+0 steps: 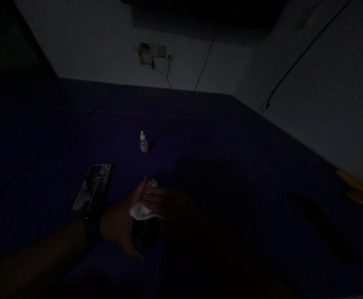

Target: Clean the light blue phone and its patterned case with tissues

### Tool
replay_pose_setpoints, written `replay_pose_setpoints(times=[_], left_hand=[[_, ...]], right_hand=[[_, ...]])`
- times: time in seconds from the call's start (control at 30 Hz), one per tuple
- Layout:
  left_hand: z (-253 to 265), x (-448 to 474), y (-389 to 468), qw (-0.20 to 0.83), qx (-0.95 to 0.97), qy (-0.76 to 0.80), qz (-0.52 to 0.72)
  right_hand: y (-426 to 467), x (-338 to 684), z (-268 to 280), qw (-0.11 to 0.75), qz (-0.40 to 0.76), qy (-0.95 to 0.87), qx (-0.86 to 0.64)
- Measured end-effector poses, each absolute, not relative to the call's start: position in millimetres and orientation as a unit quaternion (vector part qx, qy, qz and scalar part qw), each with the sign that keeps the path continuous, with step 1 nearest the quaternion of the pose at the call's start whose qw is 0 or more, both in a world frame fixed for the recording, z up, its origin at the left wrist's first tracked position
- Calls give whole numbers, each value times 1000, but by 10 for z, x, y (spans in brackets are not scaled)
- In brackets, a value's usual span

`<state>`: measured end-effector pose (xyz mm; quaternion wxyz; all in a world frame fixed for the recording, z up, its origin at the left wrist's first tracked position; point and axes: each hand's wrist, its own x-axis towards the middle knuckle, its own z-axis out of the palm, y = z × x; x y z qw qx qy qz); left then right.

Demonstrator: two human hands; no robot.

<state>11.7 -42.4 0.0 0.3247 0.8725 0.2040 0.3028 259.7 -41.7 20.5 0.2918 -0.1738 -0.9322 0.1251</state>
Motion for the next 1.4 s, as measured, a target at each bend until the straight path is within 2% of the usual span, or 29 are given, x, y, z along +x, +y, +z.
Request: replay_pose_setpoints(times=[0.13,0.33,0.6,0.77,0.83,1.07,1.3,1.4], left_hand=[[52,141,-439,334,866,209,307],[-49,122,-427,335,867,203,307],[36,123,-430,329,873,199,300],[-47,110,-437,341,865,216,298],[-73,107,-428,342,867,210,294],[7,145,-449,331,866,207,314],[-148,121,-514,280,881,180,336],[-148,157,-492,267,884,134,359]], right_hand=[[-328,2503,184,337,117,-909,-214],[-419,2486,272,354,160,-919,-73],[-307,2466,154,362,120,-888,-256],[-356,2517,195,372,163,-909,-93],[-367,2524,208,365,164,-913,-75],[-366,2495,225,347,115,-890,-271],[-506,2529,354,380,118,-908,-135],[-530,2527,399,376,111,-908,-150]])
